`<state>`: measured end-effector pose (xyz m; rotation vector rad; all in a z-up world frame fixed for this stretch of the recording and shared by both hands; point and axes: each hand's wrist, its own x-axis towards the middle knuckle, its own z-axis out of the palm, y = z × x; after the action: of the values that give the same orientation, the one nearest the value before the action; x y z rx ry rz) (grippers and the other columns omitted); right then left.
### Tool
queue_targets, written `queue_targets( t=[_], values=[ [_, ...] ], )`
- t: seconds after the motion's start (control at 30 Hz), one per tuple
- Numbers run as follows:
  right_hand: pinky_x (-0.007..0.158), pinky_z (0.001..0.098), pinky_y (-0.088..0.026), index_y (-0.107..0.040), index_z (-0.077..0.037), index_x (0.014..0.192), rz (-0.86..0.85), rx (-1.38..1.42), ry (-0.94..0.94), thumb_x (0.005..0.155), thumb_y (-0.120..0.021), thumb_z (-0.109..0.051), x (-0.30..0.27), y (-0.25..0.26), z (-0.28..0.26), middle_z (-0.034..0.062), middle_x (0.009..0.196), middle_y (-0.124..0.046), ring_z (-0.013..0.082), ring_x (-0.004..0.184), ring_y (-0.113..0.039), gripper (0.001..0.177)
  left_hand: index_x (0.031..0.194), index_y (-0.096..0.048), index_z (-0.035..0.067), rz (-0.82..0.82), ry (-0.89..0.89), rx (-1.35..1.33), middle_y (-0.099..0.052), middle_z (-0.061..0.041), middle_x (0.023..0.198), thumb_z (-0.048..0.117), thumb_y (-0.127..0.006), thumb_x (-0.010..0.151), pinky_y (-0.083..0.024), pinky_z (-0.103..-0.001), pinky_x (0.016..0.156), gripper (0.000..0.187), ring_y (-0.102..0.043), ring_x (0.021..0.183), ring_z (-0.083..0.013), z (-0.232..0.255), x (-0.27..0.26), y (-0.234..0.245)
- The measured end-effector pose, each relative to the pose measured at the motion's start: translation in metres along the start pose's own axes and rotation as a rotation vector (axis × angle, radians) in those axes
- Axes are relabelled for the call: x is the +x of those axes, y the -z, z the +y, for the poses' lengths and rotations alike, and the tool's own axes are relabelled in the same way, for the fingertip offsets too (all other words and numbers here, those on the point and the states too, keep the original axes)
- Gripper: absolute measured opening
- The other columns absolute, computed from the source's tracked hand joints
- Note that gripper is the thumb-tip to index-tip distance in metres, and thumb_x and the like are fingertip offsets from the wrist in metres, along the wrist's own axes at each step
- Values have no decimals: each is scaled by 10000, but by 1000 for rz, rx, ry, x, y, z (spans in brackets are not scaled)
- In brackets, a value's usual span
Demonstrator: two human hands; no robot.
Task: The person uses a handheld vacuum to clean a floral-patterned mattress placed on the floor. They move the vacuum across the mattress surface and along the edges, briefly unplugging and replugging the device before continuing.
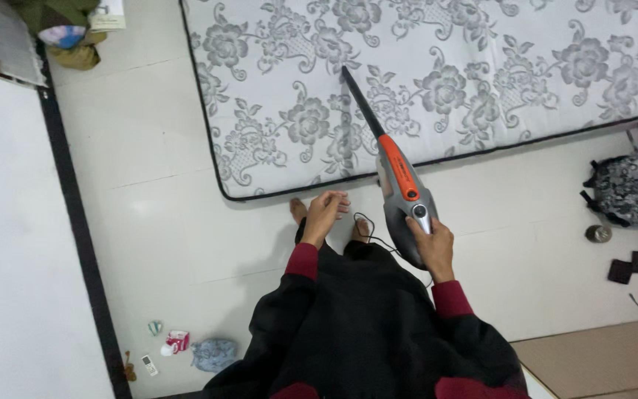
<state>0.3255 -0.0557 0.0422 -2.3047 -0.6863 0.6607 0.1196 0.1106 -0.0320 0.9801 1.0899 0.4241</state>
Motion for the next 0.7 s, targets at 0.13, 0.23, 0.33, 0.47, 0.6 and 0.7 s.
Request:
queue_targets(
  t=[0.13, 0.23, 0.33, 0.47, 0.6, 0.7],
  values=[
    [502, 370, -436, -698, 28, 790, -46, 21, -83, 865, -786, -415, 2, 7, 7, 104, 586, -626, 175, 496, -557, 458, 1138, -687, 52, -16, 10, 67, -748, -46, 985, 234, -514, 1041, -533, -265, 711, 269, -717, 855, -130, 0, -4, -21],
    [492, 372, -431, -692, 21, 795, -39, 58, -62, 853, -787, -403, 11, 0, -2, 109, 580, -619, 176, 492, -546, 438, 1136, -696, 36, 0, -3, 87, -753, -56, 988, 204, -510, 1031, -543, -274, 710, 272, -717, 865, -142, 9, -6, -23],
    [499, 377, -426, -694, 16, 804, -18, 106, 16, 864, -783, -396, 24, -14, -10, 119, 586, -611, 173, 518, -528, 427, 1158, -683, 50, 15, 1, 62, -743, -45, 1010, 194, -490, 1031, -544, -265, 740, 272, -711, 892, -133, 14, -5, -18],
    [526, 405, -442, -687, 33, 795, -28, 105, 64, 884, -778, -403, 61, -37, -23, 142, 601, -624, 188, 533, -555, 455, 1146, -696, 51, 60, 21, 42, -740, -54, 996, 191, -489, 1030, -547, -267, 739, 275, -711, 876, -131, 15, 5, -8],
    [548, 436, -472, -686, 42, 807, 16, 72, 103, 862, -791, -413, 101, -58, -36, 174, 619, -640, 233, 530, -594, 470, 1141, -688, 52, 49, 15, -11, -733, -65, 981, 232, -518, 1052, -529, -273, 720, 263, -698, 855, -137, 14, 21, 2],
    [565, 445, -478, -690, 46, 799, 50, 46, 142, 856, -795, -420, 133, -71, -49, 193, 638, -647, 271, 538, -607, 481, 1155, -690, 61, 61, 22, -43, -729, -53, 988, 245, -523, 1043, -527, -269, 725, 272, -689, 850, -133, 15, 37, 6]
  ],
)
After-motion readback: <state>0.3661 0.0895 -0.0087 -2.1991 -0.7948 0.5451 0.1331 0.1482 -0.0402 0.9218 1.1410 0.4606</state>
